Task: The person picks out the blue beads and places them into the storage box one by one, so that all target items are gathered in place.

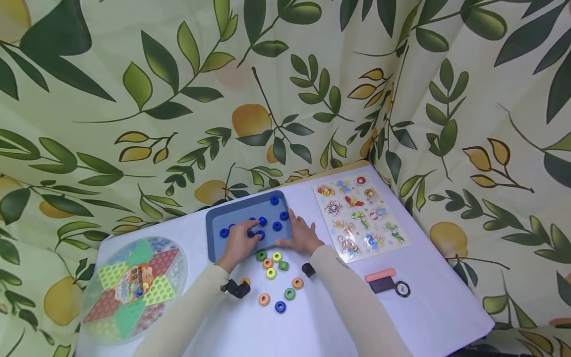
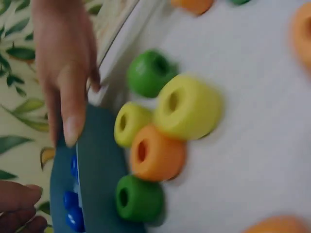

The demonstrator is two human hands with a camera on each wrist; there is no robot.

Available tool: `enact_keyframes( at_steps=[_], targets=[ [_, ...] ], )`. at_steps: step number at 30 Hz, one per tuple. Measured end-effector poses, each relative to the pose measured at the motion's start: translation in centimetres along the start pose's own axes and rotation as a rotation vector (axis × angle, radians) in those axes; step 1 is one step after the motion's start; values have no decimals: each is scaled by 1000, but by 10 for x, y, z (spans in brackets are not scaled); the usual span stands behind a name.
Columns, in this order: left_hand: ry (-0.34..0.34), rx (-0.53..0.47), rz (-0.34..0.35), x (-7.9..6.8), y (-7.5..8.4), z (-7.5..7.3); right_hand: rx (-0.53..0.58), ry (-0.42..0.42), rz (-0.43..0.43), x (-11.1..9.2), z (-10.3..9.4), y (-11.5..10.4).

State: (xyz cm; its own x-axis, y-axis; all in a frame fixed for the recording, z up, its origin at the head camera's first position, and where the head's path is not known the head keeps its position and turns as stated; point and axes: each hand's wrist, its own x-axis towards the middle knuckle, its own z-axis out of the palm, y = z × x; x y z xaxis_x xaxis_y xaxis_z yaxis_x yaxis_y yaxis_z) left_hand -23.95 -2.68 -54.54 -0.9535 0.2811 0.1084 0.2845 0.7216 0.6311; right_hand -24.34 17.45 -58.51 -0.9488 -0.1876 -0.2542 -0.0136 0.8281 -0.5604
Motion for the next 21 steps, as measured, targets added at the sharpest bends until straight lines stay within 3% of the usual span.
enact_keyframes(
  at_steps=[3, 7, 11, 14, 16, 18, 21],
  targets=[
    [-67, 40, 90, -36, 7, 1, 19, 6, 0, 0, -3, -2],
    [-257, 135, 242, -89, 19, 10, 23, -5, 2, -1, -4, -3],
    [-385, 239, 394, -123, 26, 22, 28, -11, 4, -1, -5, -4],
    [-421, 284, 439, -135, 27, 31, 39, -7, 6, -2, -3, -5],
    [-436, 308, 444, -136, 28, 36, 51, 0, 13, -3, -3, -4],
    [-446, 321, 429, -135, 28, 41, 64, 3, 18, -4, -3, -3],
    [-416, 250, 376, -131, 26, 42, 74, 1, 15, -5, -2, -4]
  ],
)
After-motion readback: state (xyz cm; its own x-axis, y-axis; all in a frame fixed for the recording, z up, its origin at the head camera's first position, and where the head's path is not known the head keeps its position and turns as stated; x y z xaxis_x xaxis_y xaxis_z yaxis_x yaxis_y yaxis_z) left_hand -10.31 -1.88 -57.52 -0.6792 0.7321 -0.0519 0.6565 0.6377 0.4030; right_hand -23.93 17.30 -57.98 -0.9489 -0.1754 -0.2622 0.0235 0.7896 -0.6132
